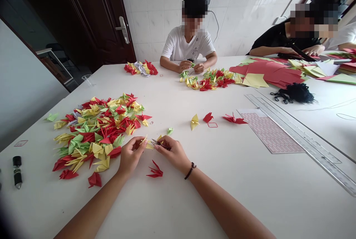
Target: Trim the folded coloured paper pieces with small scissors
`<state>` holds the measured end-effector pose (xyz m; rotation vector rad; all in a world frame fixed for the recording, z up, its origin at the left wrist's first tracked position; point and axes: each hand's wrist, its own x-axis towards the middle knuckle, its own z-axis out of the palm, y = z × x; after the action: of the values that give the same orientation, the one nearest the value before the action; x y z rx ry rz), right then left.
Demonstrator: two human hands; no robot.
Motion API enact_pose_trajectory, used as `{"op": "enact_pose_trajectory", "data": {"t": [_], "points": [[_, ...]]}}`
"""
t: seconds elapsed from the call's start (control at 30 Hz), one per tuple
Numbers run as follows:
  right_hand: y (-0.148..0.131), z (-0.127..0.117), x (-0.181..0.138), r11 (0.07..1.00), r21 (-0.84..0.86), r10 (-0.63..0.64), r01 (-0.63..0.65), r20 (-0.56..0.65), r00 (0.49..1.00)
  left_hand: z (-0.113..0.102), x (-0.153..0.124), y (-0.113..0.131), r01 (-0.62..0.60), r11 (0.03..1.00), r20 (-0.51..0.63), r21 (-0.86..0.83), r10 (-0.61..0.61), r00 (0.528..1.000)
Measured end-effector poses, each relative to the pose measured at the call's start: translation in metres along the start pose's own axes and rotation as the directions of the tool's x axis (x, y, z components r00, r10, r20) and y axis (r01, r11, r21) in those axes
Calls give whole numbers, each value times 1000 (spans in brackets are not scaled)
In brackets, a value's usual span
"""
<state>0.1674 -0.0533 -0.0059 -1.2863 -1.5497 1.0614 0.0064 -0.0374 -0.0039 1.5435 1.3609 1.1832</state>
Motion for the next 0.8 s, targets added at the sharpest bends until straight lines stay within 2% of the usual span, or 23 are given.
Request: {"op": "enact_pose_trajectory", "data": {"t": [0.43, 0.67, 0.8], "points": [[-4, 1, -1, 997, -74, -16, 15, -6, 1000, 0, -1, 3, -6, 1000, 5, 2, 6, 1000], [2, 1, -1, 1000, -10, -29, 29, -16, 999, 0, 1, -1, 31, 999, -8, -7, -31, 999], [1, 1, -1, 999, -5, -42, 42, 5, 999, -1, 1, 0, 31, 999, 31, 12, -32, 999]]}}
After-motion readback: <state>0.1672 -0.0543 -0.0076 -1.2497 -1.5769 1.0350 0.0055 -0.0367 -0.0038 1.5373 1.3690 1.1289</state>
